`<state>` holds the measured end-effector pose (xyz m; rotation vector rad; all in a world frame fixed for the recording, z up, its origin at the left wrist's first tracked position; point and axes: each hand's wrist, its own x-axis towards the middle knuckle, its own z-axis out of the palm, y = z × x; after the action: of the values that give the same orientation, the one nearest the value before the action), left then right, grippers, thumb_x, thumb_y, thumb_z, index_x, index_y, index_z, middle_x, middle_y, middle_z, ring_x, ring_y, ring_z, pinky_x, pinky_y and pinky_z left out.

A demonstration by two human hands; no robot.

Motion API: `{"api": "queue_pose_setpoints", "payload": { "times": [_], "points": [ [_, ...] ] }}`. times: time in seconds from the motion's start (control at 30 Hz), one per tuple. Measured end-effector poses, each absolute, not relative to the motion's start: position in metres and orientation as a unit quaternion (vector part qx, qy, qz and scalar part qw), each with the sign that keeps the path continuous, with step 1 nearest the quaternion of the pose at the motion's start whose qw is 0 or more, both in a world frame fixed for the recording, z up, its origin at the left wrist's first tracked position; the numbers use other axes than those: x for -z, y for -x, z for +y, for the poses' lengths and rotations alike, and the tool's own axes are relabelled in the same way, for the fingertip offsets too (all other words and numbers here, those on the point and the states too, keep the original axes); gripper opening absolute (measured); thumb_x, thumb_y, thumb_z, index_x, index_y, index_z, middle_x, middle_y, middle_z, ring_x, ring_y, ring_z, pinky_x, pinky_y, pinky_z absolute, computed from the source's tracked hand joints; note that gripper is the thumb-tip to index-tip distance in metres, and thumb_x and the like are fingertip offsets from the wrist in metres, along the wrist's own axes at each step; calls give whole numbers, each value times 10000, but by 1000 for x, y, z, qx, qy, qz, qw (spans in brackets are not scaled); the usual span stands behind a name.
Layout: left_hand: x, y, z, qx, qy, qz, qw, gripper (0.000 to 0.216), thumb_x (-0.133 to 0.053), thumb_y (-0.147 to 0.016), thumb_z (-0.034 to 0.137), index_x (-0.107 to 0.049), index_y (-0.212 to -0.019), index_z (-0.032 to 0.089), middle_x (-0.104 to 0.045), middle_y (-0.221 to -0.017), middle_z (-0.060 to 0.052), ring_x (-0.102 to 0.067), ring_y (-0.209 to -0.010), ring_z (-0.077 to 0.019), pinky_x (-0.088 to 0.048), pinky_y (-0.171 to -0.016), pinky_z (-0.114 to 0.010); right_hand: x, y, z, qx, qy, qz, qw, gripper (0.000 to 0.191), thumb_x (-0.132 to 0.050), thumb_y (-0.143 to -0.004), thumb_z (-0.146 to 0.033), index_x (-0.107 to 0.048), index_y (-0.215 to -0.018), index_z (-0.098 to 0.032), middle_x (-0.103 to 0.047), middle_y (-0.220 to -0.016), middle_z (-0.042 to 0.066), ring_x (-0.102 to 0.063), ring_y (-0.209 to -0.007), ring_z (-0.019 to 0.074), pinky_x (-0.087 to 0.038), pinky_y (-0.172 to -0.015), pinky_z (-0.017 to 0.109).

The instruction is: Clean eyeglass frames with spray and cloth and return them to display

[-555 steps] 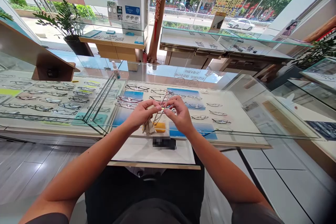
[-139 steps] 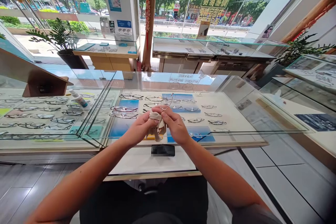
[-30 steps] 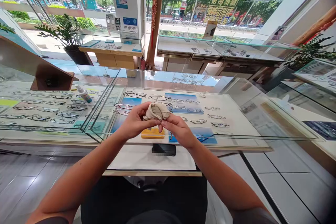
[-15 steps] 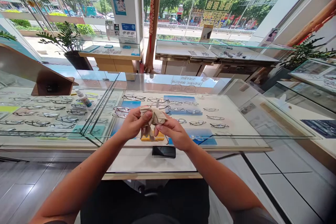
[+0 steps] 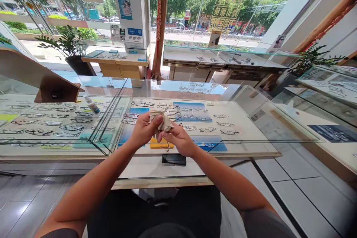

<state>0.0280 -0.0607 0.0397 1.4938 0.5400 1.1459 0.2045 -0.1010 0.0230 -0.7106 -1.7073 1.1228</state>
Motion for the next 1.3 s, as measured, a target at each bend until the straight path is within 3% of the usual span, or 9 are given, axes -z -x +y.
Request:
{"api": "queue_pose_setpoints", "payload": {
  "times": [0.07,0.2,0.4,0.63,0.77,0.9,1.03,1.17,1.3],
  "points": [
    [-37,-27,-57,-490,-631,235,554,613,-720,-942,747,-632,-751,171,-536,-525,30,-465,-385,-83,-346,-398,-208,-22,-204,-102,-450,295,-701,467,548,-635,-1031,-681,-836,-860,-201,-680,-1163,108,-650,-1100,260,-506,-1109,440],
    [-34,-13,-31,-592,-554,288,510,576,-798,-873,738,-669,-853,177,-635,-702,9,-587,-600,-107,-493,-570,-212,-28,-217,-98,-434,296,-706,476,466,-651,-1049,-621,-843,-899,-224,-667,-1101,99,-623,-1168,264,-482,-1144,459],
    [-39,45,28,-742,-476,380,280,466,-744,-893,627,-668,-1013,183,-671,-892,-22,-634,-803,-144,-528,-786,-252,-61,-245,-68,-471,273,-701,460,390,-689,-1032,-583,-832,-884,-252,-658,-1207,86,-618,-1228,242,-518,-1099,439],
    [-22,105,57,-571,-524,631,4,220,-550,-1018,335,-632,-1144,174,-701,-1181,-161,-652,-1143,-304,-503,-1078,-442,-136,-256,-37,-479,259,-707,451,388,-787,-929,-597,-812,-787,-237,-705,-888,52,-655,-941,212,-548,-944,397],
    [-14,108,57,-470,-545,694,-29,321,-540,-1005,290,-612,-1267,120,-645,-1355,-272,-591,-1319,-411,-444,-1164,-555,-160,-251,-35,-474,228,-728,440,351,-783,-939,-557,-832,-810,-234,-711,-858,49,-655,-890,198,-539,-880,378],
    [-10,99,53,-397,-547,737,-25,478,-606,-962,333,-598,-1380,102,-602,-1451,-293,-530,-1387,-482,-403,-1149,-649,-164,-244,-37,-475,210,-740,426,374,-753,-954,-563,-819,-809,-225,-707,-845,48,-644,-869,190,-531,-856,373],
    [-10,95,50,-405,-569,714,-53,457,-556,-957,241,-620,-1391,113,-611,-1450,-259,-546,-1393,-442,-387,-1160,-605,-161,-244,-38,-483,209,-744,412,390,-754,-945,-580,-807,-796,-224,-702,-831,43,-633,-854,185,-530,-844,369],
    [-18,89,37,-465,-630,617,-79,497,-467,-859,37,-660,-1305,145,-656,-1356,-191,-602,-1351,-339,-451,-1143,-467,-157,-248,-36,-492,206,-734,419,367,-733,-968,-547,-801,-808,-223,-700,-850,44,-635,-860,182,-519,-840,363],
    [-46,65,17,-517,-680,512,-90,432,-440,-841,2,-686,-1156,167,-705,-1227,-154,-648,-1256,-291,-508,-1108,-429,-154,-249,-37,-502,198,-724,429,341,-720,-979,-507,-797,-814,-219,-696,-843,40,-630,-846,175,-509,-831,359]
  ]
}}
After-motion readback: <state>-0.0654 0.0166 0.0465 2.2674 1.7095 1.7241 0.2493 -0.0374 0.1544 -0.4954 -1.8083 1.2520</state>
